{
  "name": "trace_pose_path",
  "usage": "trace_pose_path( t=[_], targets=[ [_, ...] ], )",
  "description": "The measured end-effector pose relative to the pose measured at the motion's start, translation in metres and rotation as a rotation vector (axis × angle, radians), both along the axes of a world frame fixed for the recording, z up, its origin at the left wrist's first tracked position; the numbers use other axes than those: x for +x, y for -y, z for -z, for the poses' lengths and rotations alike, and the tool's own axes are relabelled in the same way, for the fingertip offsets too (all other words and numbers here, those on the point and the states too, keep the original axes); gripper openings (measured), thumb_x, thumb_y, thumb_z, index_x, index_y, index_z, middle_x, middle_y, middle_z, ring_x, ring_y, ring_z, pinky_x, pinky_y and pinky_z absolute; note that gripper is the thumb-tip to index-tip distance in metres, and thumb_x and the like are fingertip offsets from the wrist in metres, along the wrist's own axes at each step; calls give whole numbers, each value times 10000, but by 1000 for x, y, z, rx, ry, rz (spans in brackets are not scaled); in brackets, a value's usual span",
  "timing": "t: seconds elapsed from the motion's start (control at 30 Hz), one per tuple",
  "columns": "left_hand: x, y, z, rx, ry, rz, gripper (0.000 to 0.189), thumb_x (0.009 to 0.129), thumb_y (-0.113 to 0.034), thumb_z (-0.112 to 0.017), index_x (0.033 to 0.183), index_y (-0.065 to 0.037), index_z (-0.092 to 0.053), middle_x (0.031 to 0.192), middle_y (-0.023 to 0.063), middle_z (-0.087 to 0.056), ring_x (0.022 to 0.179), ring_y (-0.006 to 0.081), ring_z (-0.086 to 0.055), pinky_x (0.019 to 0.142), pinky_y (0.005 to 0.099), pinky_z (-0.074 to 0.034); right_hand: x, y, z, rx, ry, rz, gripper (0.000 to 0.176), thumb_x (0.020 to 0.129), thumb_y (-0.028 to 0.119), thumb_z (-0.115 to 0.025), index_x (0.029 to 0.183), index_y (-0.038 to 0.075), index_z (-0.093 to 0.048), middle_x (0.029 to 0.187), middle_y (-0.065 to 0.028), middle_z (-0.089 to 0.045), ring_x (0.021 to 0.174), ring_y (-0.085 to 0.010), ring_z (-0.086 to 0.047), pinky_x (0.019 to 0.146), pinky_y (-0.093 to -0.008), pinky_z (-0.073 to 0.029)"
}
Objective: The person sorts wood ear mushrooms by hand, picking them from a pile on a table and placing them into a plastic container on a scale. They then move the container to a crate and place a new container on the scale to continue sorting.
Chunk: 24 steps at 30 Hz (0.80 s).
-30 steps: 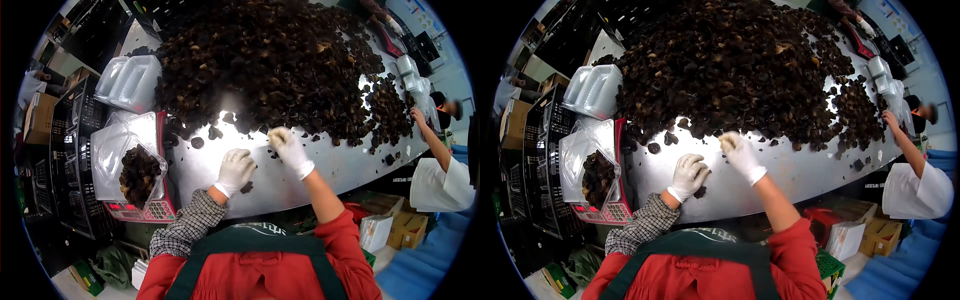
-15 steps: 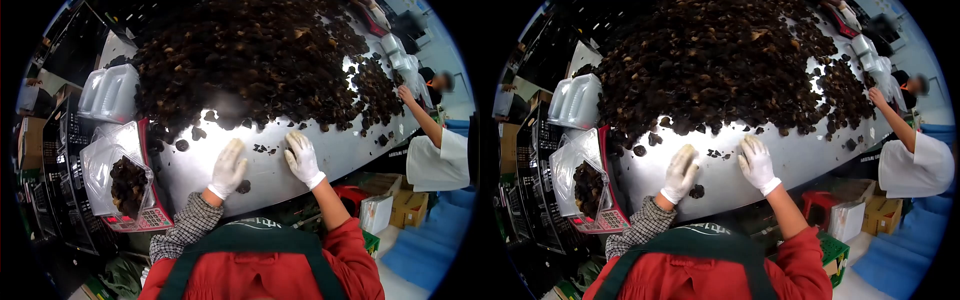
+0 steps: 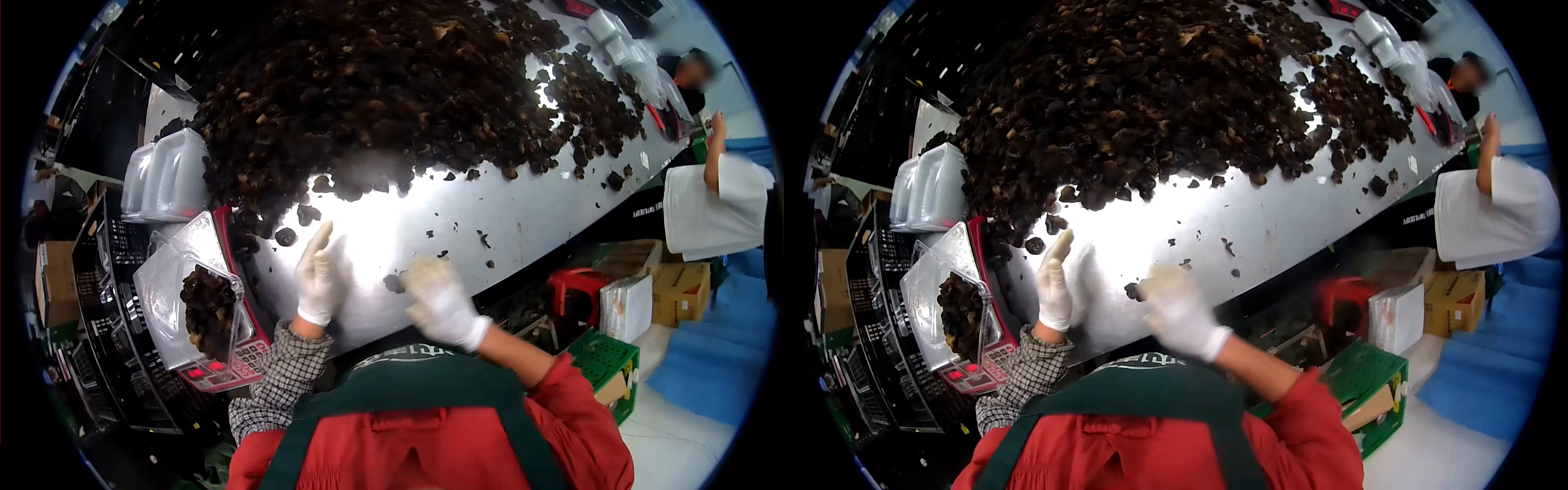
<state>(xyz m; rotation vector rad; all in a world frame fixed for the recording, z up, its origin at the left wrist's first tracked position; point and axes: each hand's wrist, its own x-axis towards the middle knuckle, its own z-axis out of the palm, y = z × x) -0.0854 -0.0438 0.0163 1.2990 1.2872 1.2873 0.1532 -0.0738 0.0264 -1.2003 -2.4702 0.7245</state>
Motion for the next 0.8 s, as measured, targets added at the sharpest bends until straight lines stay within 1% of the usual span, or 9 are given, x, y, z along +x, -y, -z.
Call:
trace_pose_path(
  t=[0.03,0.1,0.2,0.27,0.47,0.57,0.6,0.7,0.8],
  targets=[
    [-6,9,4,-17,3,-23,655,979,-461,-436,1347,81,-415,1289,210,-537,1134,256,-556,952,324,-459,-28,18,39,155,-83,-94,568,783,278,-632,1252,-15,-506,1258,-242,-496,1228,-379,-449,1058,-568,-288],
    [-12,26,28,-51,15,-69,611,991,-419,-433,1348,76,-415,1304,215,-522,1189,272,-520,1002,353,-421,-88,32,44,185,-47,-177,654,851,410,-558,1347,-1,-447,1394,-226,-414,1328,-346,-356,1099,-568,-207],
    [-13,45,39,-117,-15,-82,545,999,-367,-438,1338,60,-439,1328,224,-503,1250,301,-477,1055,382,-375,-110,5,55,169,208,-155,682,857,425,-541,1367,-7,-405,1433,-201,-378,1378,-329,-287,1109,-557,-175],
    [-14,47,38,-46,-241,-45,526,992,-363,-449,1324,45,-466,1330,216,-506,1250,319,-475,1061,381,-364,-74,-10,70,45,113,56,683,850,417,-560,1362,-6,-401,1431,-194,-377,1381,-327,-282,1113,-554,-166],
    [-11,41,46,131,-717,36,471,888,-235,-565,1260,47,-499,1365,262,-429,1263,402,-404,1069,467,-313,93,-17,56,479,618,724,621,805,357,-607,1285,-12,-469,1355,-229,-424,1315,-375,-344,1093,-601,-172],
    [-6,42,59,225,-904,50,521,819,-223,-628,1249,36,-487,1391,281,-365,1280,425,-350,1075,499,-270,67,-18,39,375,410,649,551,834,273,-556,1279,-40,-467,1401,-274,-357,1334,-404,-302,1083,-642,-125],
    [-5,41,58,226,-915,72,520,816,-222,-630,1245,37,-488,1386,282,-370,1274,426,-356,1073,499,-271,32,-19,26,357,370,553,514,822,225,-542,1262,-30,-469,1383,-262,-380,1310,-401,-327,1085,-610,-166],
    [-6,41,58,221,-924,116,520,811,-223,-633,1236,41,-494,1374,282,-387,1265,428,-367,1075,500,-271,-55,-31,68,253,197,334,665,872,390,-534,1378,-11,-373,1454,-226,-330,1386,-351,-256,1143,-512,-130],
    [-7,41,61,212,-932,126,505,815,-225,-630,1226,42,-507,1372,277,-395,1269,426,-367,1080,500,-266,-52,-39,75,125,237,355,781,867,493,-527,1425,-7,-307,1488,-215,-291,1415,-333,-207,1146,-531,-100]
  ],
)
